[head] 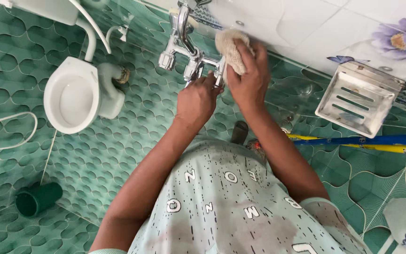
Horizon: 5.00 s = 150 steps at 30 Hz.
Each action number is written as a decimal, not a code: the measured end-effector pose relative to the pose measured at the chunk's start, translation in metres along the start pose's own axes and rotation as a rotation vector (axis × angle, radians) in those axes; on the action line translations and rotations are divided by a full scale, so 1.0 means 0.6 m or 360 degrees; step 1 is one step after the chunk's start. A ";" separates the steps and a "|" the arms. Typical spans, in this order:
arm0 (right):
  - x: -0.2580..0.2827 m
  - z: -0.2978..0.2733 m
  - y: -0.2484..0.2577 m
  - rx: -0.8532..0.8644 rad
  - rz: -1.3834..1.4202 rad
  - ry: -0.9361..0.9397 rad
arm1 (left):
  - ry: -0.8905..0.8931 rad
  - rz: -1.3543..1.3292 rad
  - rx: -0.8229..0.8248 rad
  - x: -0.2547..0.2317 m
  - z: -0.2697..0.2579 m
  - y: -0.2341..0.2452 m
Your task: The person wipes down the bathroom faucet and handles with a cloth, cleaning different parts of the fixture.
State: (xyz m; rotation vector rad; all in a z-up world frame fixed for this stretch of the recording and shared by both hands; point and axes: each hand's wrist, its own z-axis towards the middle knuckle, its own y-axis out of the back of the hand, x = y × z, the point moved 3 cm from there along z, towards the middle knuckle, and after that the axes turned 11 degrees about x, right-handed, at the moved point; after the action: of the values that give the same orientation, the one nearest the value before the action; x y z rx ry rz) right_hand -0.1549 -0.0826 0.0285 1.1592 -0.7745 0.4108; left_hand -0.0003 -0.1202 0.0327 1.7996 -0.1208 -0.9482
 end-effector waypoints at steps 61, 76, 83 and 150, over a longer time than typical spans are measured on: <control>0.053 0.026 -0.020 0.0311 -0.0614 -0.0267 | -0.0298 -0.0080 0.0099 0.071 0.005 -0.041; 0.096 -0.127 -0.076 0.0072 -0.0752 0.0037 | -0.0317 -0.0775 0.0474 0.142 -0.045 -0.083; 0.083 -0.151 -0.090 0.0042 -0.0547 0.0038 | -0.0131 -0.0669 0.0726 0.153 -0.058 -0.096; -0.164 -0.134 -0.171 0.0153 0.2379 -0.1052 | -0.0151 0.0171 0.0038 -0.005 0.011 -0.004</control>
State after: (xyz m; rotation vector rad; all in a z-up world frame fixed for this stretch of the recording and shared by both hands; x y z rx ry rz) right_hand -0.1279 -0.0367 -0.1256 0.5785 -2.1888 1.3165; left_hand -0.0075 -0.1222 0.0315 1.7516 -0.2868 -0.9588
